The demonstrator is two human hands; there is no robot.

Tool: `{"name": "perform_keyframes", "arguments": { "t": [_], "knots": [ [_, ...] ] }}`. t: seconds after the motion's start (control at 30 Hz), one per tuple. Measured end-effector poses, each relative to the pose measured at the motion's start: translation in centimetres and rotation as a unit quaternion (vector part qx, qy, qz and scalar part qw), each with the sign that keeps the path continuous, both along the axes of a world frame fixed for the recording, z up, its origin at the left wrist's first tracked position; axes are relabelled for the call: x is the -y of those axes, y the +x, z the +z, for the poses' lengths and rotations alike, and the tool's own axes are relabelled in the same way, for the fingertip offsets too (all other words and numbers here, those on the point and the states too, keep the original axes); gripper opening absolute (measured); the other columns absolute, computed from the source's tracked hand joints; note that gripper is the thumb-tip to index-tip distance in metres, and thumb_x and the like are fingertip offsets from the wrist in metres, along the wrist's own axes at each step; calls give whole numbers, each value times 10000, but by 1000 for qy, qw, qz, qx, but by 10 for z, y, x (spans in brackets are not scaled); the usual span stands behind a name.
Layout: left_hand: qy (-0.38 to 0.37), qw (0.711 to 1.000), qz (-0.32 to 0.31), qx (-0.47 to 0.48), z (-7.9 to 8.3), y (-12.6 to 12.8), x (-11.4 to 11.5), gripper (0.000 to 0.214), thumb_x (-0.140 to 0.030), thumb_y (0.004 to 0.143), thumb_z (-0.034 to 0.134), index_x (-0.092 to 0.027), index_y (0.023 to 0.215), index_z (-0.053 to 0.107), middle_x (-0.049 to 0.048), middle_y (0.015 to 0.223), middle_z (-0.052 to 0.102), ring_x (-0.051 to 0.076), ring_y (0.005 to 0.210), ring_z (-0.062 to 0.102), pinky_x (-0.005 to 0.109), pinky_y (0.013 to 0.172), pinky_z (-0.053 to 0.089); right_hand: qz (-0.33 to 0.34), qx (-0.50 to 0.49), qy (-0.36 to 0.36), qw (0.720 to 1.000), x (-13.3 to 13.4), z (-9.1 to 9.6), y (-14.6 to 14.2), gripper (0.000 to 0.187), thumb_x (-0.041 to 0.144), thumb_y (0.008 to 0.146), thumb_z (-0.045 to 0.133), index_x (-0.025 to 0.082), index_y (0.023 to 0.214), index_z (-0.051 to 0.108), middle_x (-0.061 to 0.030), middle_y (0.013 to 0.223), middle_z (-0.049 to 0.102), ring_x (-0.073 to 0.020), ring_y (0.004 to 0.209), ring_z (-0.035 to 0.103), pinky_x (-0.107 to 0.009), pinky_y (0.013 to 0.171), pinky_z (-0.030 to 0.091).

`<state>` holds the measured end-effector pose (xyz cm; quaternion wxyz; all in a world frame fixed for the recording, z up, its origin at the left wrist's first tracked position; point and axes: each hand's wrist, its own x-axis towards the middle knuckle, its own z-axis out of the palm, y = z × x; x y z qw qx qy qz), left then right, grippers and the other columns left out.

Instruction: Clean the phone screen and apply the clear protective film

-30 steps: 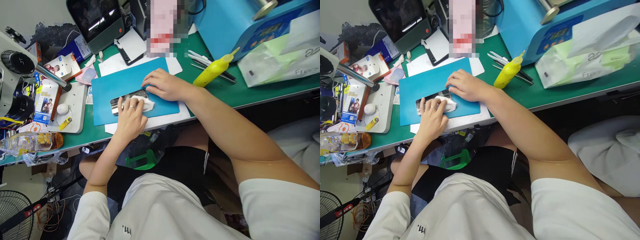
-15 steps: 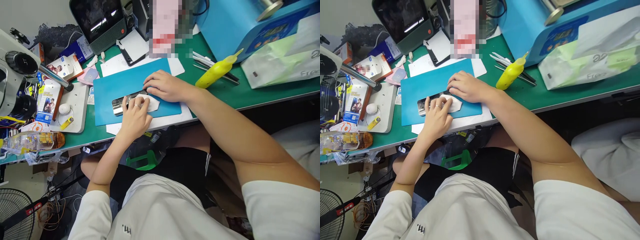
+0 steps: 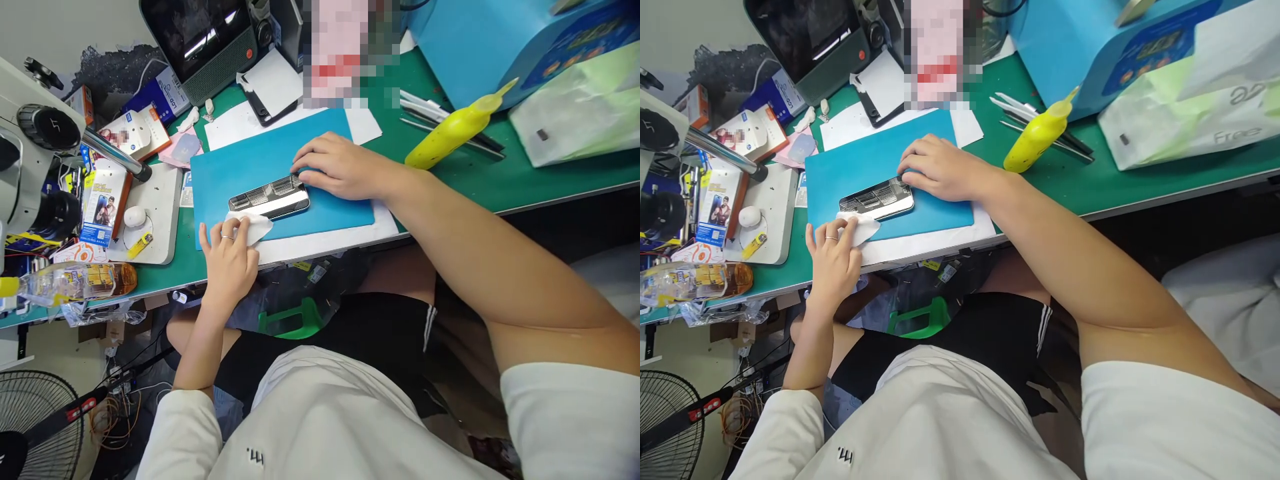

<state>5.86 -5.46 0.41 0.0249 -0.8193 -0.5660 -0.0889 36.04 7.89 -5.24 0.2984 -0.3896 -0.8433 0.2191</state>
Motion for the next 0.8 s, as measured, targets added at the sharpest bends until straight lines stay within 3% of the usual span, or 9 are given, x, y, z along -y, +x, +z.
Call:
{"name": "perform_keyframes", "arguments": {
  "t": [0.13,0.23,0.43,0.63,0.8],
  "knots": [
    [16,999,32,23,-4,10,-12,512,-165,1041,433,-181,1491,677,183,1426,726,394,1405,633,758,1408,232,-2,-2,-1,1000,0,-4,0,546,623,1102,432,325,1329,828,-132,1398,770,-446,1344,631,-705,1207,484],
    [8,999,51,14,-1,17,-7,484,-163,1036,444,-143,1448,697,204,1370,739,407,1374,654,763,1399,244,-2,0,-4,1000,0,-5,0,572,635,1096,421,315,1335,831,-145,1391,766,-451,1341,634,-699,1208,486],
    [-33,993,95,-56,10,27,2,556,-152,1042,419,-93,1530,678,218,1433,727,374,1388,663,659,1423,270,-2,8,3,1000,-1,-8,1,590,648,1097,408,320,1326,842,-145,1365,770,-449,1348,645,-664,1205,493],
    [-17,992,103,-72,8,29,-24,561,-150,1034,422,-75,1525,682,222,1449,737,382,1411,656,637,1416,291,-4,7,5,1000,-1,-10,1,563,617,1095,419,341,1351,838,-139,1382,771,-455,1329,638,-680,1180,488],
    [1,993,95,-72,4,23,-13,541,-175,1035,446,-75,1509,686,215,1400,754,386,1360,670,638,1404,312,0,-1,6,1000,-2,-9,1,567,621,1093,421,332,1346,838,-144,1377,773,-458,1338,641,-689,1183,489]
  ]
}}
